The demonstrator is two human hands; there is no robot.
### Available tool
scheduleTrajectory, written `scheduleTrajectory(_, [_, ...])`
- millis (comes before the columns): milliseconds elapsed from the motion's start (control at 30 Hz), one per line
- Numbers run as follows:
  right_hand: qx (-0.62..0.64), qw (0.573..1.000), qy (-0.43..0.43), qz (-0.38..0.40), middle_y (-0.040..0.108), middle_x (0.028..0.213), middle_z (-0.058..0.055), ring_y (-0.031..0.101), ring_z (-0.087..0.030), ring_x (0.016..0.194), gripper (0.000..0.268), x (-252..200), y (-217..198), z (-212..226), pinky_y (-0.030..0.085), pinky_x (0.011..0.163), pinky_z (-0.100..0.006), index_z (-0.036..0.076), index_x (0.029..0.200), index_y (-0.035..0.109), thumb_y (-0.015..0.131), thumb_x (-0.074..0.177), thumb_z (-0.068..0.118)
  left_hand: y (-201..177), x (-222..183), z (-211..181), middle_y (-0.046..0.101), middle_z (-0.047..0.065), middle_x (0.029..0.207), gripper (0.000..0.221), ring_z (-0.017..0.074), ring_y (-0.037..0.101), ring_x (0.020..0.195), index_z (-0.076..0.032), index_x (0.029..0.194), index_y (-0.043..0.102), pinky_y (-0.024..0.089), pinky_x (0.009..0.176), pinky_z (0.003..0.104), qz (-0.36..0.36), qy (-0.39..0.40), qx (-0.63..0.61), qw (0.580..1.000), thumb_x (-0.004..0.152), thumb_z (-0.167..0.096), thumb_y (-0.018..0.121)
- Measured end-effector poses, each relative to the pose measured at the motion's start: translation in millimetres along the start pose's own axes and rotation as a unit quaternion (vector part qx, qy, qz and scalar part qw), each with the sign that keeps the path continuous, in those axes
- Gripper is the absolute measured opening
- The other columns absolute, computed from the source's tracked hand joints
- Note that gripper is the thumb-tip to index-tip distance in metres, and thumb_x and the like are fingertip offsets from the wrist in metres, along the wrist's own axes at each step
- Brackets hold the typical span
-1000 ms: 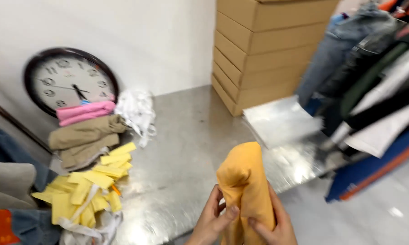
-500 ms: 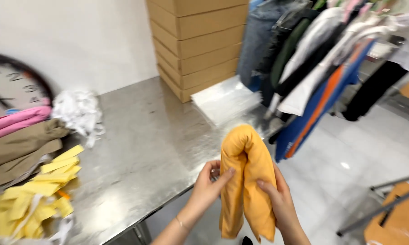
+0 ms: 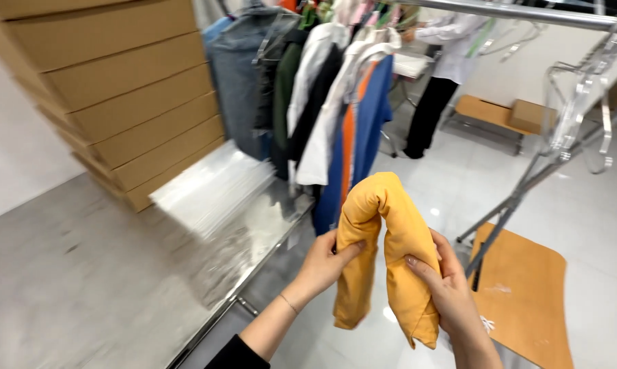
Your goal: Hanging various clothing items such as jeans and shirts onto hangers and placing them on a garment rack.
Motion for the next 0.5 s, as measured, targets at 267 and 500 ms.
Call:
scheduleTrajectory(267, [-0.165, 0.975, -0.111, -0.101, 0.079, 0.098, -0.009, 0.068, -0.017, 0.089, 0.011, 74, -131, -19, 0.051, 0.079, -0.03, 0.003, 0.106, 0.074, 0.071, 0.099, 0.01, 20, 64, -6, 0.053, -0.007, 0.072, 0.03, 0.0068, 0.046, 0.067, -0.016, 0.08, 0.06, 0.036, 0.062, 0.026, 0.088, 0.075, 0.132, 0.985, 0.096, -0.037, 0.076])
scheduleTrajectory(500, [-0.357, 0.926, -0.049, -0.109, 0.075, 0.085, 0.003, 0.052, -0.011, 0.067, 0.02, 104, -211, -39, 0.042, 0.068, -0.025, 0.013, 0.109, 0.081, 0.067, 0.1, 0.024, 23, 104, -26, 0.05, -0.008, 0.067, 0.038, 0.0065, 0.044, 0.064, -0.017, 0.074, 0.06, 0.032, 0.061, 0.028, 0.164, 0.081, 0.259, 0.949, 0.097, -0.042, 0.077])
Point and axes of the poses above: each hand's wrist, its own x-axis towards the middle knuckle, its own y-axis out of the palm, z = x × y, the point moved 1 cm from there along x, towards the middle knuckle
